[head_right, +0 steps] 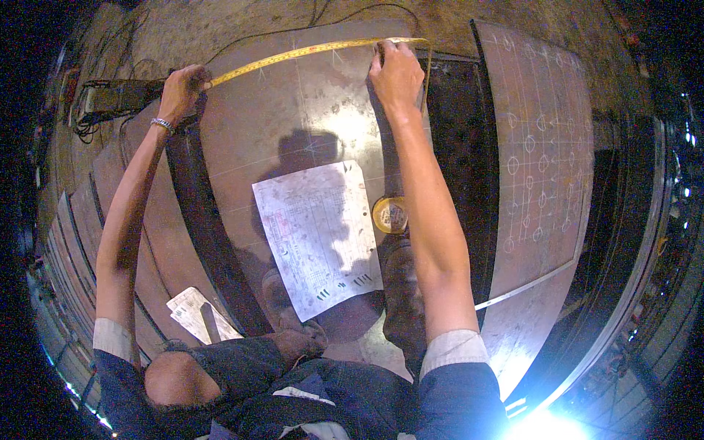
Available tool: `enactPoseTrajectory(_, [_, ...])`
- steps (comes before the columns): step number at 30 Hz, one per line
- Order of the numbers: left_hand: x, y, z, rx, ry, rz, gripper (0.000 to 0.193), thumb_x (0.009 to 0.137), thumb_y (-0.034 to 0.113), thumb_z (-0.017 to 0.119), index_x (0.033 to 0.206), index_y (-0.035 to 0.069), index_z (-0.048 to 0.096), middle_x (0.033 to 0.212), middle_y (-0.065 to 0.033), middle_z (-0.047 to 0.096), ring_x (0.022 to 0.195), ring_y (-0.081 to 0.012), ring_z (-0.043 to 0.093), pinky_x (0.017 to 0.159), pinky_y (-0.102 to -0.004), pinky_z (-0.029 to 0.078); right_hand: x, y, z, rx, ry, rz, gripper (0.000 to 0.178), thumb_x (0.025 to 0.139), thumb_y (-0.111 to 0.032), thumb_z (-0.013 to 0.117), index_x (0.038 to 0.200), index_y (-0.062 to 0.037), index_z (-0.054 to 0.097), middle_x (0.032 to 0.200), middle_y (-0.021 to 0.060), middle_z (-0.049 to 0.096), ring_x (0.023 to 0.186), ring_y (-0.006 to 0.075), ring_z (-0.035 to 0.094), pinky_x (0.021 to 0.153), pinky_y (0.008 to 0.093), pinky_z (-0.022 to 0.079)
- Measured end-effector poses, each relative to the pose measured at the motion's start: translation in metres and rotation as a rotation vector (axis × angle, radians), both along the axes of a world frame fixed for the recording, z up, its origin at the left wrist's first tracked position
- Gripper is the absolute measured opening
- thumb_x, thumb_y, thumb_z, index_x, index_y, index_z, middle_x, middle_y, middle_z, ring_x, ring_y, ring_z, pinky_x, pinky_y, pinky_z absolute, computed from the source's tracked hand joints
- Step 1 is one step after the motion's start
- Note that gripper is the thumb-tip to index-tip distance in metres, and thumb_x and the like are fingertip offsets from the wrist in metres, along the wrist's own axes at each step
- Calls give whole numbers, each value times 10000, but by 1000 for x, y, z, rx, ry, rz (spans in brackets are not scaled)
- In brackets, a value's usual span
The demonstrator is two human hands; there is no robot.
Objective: The person measures a large metal sheet using a tape measure and marks points with a marker. They then use a straightedge to draw straight lines between the marked points on the metal sheet.
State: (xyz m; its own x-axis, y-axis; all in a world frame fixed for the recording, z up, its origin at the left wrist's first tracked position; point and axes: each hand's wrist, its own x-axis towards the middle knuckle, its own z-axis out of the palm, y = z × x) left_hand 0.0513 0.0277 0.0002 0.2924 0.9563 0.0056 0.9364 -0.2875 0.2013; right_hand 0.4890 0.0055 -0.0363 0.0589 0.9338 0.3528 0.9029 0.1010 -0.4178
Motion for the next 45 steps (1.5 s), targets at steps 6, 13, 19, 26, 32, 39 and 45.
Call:
enactPoseTrajectory(6, [0,-13,3,18,16,14,211,818,216,796,934,71,695,917,-111,735,900,-358,695,784,-455,530,17,18,93,-425,-353,-130,298,849,-270,661,1029,-51,754,1046,227,741,986,419,718,838,501,575])
enactPoseTrajectory(13, [7,-9,7,57,-7,8,181,826,201,771,943,81,701,950,-117,731,944,-368,684,821,-462,531,22,11,104,-110,-140,-59,242,891,-238,669,979,-14,692,921,226,729,903,430,711,774,524,564])
enactPoseTrajectory(19, [-3,-1,2,5,95,8,373,815,256,802,1112,46,718,1070,-179,725,1011,-407,678,886,-464,538,-54,-21,58,-164,374,130,195,884,-189,708,970,-16,686,871,206,717,808,376,708,731,475,537])
enactPoseTrajectory(26, [-1,-8,4,16,-24,-8,180,821,201,785,928,92,689,903,-142,709,906,-384,679,806,-498,520,-147,-46,20,-168,492,189,165,858,-161,700,931,-13,698,885,176,708,816,358,689,743,464,523])
enactPoseTrajectory(32, [-5,-7,-6,98,-72,-25,169,822,195,773,918,87,687,863,-120,716,876,-359,695,780,-476,536,-184,-32,14,-192,417,142,195,866,-196,701,943,-16,701,906,183,714,835,384,690,741,487,528])
enactPoseTrajectory(39, [5,-7,-4,125,-42,-6,154,825,198,766,915,89,706,876,-113,720,896,-352,697,796,-469,542,-194,-28,9,-181,337,111,211,865,-208,705,962,-21,709,934,183,720,850,396,696,757,504,538])
enactPoseTrajectory(45, [2,-6,-6,56,-15,13,154,821,207,773,904,99,703,887,-106,718,907,-344,696,800,-469,539,-198,-35,13,-148,336,136,209,857,-210,713,955,-24,712,944,175,717,858,399,694,760,506,535])
